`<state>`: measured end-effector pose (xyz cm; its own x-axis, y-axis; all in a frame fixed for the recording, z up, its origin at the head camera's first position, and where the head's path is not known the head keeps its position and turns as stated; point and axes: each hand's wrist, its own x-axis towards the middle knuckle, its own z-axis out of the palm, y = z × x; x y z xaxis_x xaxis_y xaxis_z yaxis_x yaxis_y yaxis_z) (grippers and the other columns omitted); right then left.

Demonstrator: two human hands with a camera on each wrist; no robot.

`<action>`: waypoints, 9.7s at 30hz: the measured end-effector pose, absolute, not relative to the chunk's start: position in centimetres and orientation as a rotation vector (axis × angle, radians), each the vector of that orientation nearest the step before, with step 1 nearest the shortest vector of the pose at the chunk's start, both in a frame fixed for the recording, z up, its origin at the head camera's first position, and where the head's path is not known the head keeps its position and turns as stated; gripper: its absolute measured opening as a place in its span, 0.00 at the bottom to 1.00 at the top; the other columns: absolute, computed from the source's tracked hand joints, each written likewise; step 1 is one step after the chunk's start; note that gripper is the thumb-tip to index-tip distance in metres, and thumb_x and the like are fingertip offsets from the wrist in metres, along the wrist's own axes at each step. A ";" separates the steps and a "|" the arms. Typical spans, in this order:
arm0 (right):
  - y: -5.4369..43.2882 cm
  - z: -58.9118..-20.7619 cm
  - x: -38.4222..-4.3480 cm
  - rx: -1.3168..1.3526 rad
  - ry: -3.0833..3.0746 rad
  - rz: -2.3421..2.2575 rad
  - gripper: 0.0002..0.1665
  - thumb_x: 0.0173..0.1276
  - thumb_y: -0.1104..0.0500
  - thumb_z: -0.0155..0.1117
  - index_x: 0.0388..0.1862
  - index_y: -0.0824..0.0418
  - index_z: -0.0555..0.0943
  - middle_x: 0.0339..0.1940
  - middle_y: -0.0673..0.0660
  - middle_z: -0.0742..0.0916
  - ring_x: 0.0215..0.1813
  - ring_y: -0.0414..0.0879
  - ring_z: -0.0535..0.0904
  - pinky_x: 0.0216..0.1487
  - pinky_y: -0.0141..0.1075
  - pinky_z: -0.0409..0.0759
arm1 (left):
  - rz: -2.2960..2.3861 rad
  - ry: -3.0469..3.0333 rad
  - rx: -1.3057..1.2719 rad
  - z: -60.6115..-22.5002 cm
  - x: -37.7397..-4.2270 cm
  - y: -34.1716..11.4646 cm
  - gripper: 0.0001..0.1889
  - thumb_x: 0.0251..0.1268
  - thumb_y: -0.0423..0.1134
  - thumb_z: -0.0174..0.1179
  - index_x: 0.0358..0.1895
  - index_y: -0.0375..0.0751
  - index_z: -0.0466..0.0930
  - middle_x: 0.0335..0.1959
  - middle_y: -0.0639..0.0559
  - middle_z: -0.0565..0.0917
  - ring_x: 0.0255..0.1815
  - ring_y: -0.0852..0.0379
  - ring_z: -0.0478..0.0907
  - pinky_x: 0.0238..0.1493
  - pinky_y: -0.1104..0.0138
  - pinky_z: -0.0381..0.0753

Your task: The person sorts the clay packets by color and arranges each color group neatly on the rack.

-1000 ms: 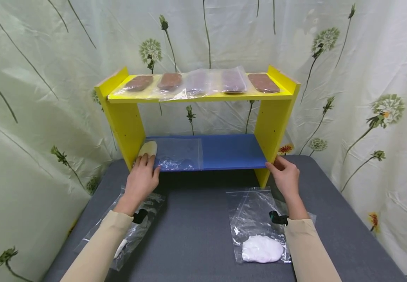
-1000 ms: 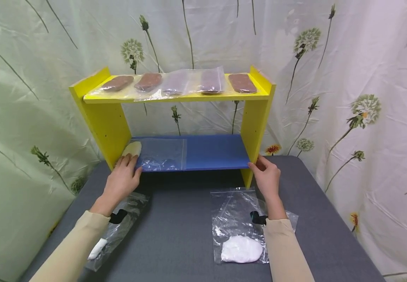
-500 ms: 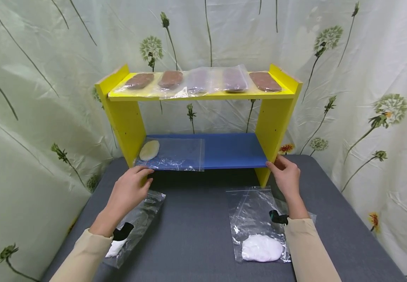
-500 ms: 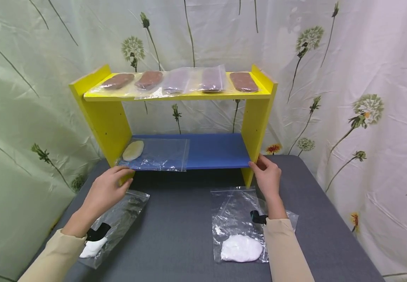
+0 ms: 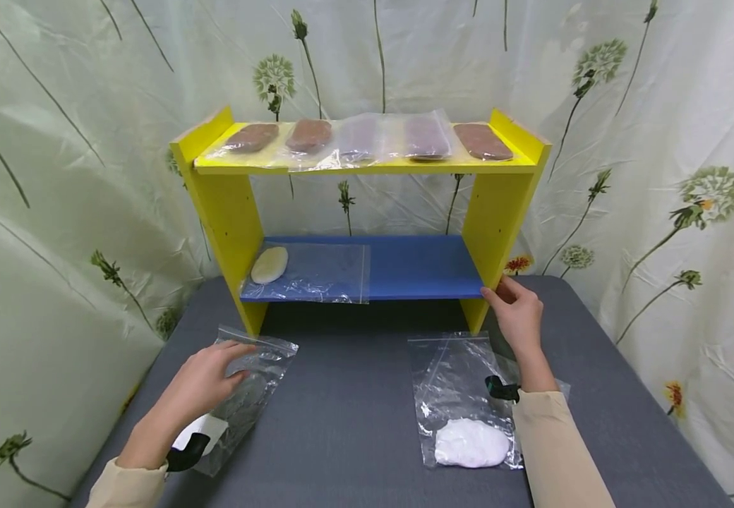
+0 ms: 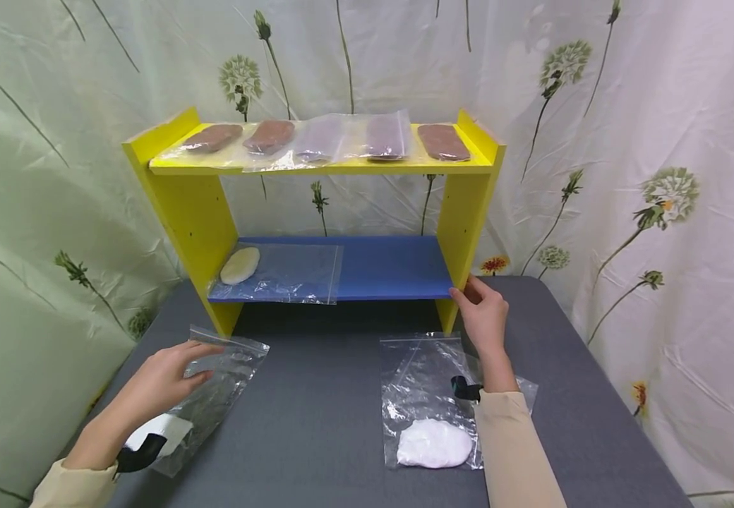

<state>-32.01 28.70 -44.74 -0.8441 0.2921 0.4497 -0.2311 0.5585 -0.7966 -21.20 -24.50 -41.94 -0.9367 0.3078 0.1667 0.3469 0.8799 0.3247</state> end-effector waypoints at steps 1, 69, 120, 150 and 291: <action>28.7 -44.7 -32.0 -0.050 -2.249 1.259 0.25 0.67 0.45 0.71 0.61 0.50 0.85 0.45 0.55 0.90 0.43 0.39 0.84 0.40 0.24 0.79 | -0.548 -2.953 -0.520 -42.1 -21.0 -24.7 0.22 0.61 0.33 0.70 0.60 0.46 0.84 0.56 0.46 0.84 0.53 0.42 0.82 0.44 0.48 0.81; 28.7 -44.7 -32.0 -0.062 -2.249 1.274 0.25 0.67 0.45 0.71 0.61 0.50 0.85 0.45 0.55 0.90 0.43 0.38 0.82 0.40 0.25 0.78 | -0.583 -3.066 -0.542 -48.6 -17.9 -30.8 0.30 0.39 0.38 0.73 0.55 0.43 0.86 0.46 0.52 0.80 0.46 0.48 0.77 0.45 0.51 0.77; 28.8 -44.7 -31.9 -0.043 -2.247 1.275 0.26 0.67 0.44 0.71 0.62 0.48 0.84 0.44 0.54 0.90 0.42 0.37 0.82 0.40 0.26 0.79 | -0.718 -2.667 -0.741 -39.4 -24.0 -21.1 0.12 0.56 0.33 0.75 0.42 0.51 0.88 0.34 0.65 0.81 0.32 0.65 0.77 0.33 0.65 0.81; 28.8 -44.6 -32.1 -0.032 -2.234 1.276 0.27 0.67 0.46 0.71 0.64 0.50 0.83 0.46 0.55 0.90 0.43 0.36 0.83 0.40 0.22 0.78 | -1.196 -2.475 -0.347 -38.6 -29.4 -18.8 0.15 0.63 0.40 0.71 0.51 0.41 0.87 0.43 0.47 0.87 0.41 0.51 0.84 0.42 0.55 0.87; 28.5 -44.9 -31.7 -0.034 -2.253 1.266 0.28 0.67 0.43 0.70 0.64 0.49 0.83 0.47 0.54 0.90 0.44 0.36 0.82 0.42 0.23 0.79 | -1.151 -1.872 0.166 -41.3 -30.1 -21.3 0.20 0.68 0.35 0.66 0.62 0.42 0.82 0.51 0.41 0.85 0.49 0.44 0.83 0.51 0.50 0.82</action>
<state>-31.69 28.49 -44.85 -0.8483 0.2803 0.4492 -0.2379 0.5562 -0.7963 -30.12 -21.31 -41.32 -0.5826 -0.5230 0.6221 0.3191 0.5568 0.7669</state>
